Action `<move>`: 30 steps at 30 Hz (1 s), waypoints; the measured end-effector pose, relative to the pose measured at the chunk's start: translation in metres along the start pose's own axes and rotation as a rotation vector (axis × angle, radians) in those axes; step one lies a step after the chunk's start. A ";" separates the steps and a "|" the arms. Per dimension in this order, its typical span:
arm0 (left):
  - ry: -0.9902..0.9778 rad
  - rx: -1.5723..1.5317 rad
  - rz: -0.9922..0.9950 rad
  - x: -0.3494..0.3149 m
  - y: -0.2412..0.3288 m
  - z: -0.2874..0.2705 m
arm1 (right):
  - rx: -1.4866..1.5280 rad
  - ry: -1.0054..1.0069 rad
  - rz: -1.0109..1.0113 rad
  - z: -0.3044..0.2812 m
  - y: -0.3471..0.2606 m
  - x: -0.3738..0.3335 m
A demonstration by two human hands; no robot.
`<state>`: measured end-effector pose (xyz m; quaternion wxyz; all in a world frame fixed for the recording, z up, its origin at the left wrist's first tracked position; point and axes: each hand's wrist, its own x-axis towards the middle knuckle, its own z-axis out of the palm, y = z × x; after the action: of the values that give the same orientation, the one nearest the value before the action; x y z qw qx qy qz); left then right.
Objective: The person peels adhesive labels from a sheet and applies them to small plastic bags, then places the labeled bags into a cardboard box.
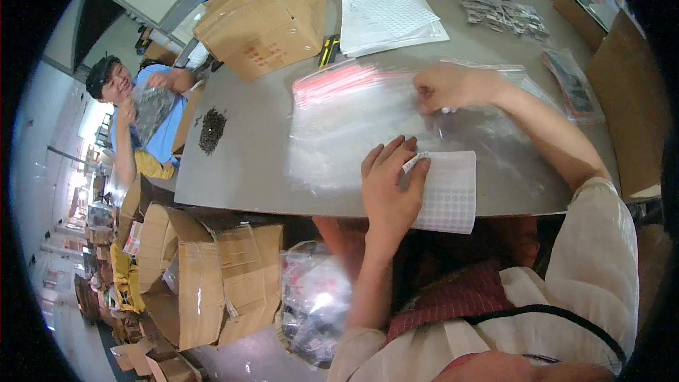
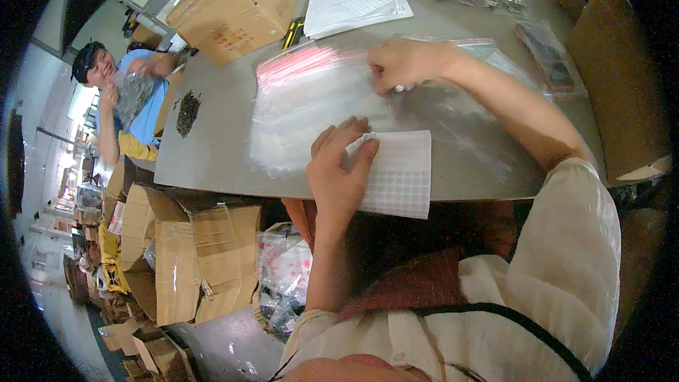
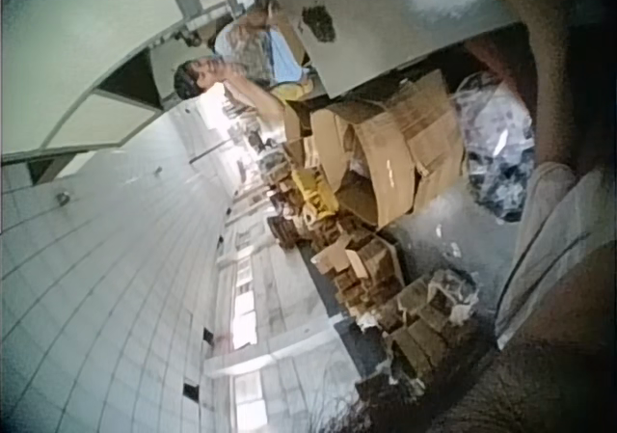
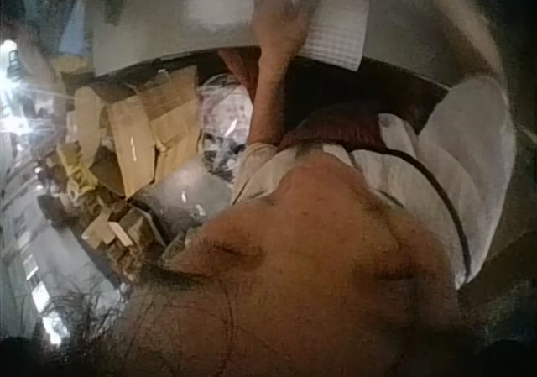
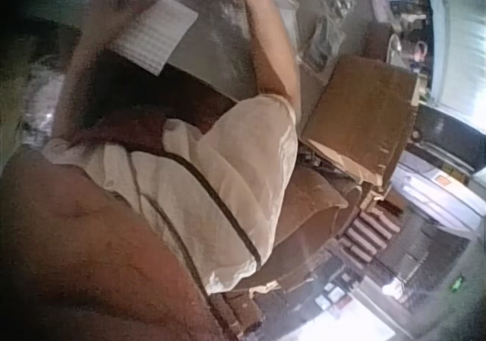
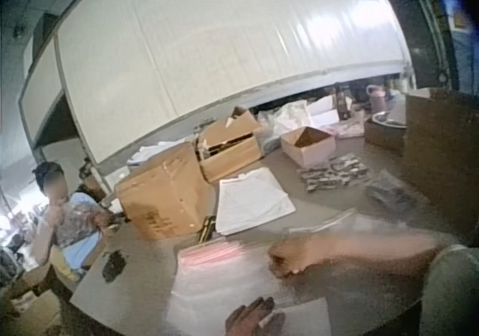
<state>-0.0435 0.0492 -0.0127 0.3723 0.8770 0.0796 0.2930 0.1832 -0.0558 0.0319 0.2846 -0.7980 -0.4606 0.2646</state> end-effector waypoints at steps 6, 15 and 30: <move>0.086 0.059 0.073 -0.002 -0.009 0.003 | -0.684 -0.083 0.145 -0.045 0.009 -0.009; 0.051 0.034 0.079 -0.001 -0.006 0.006 | -0.162 0.125 -0.385 0.012 -0.013 0.014; 0.025 0.051 0.130 -0.001 -0.010 0.007 | -0.277 -0.003 -0.033 -0.035 -0.018 -0.009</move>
<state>-0.0398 0.0517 -0.0241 0.3291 0.8858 0.0344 0.3253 0.1928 -0.0637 0.0699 0.1751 -0.8217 -0.5061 0.1950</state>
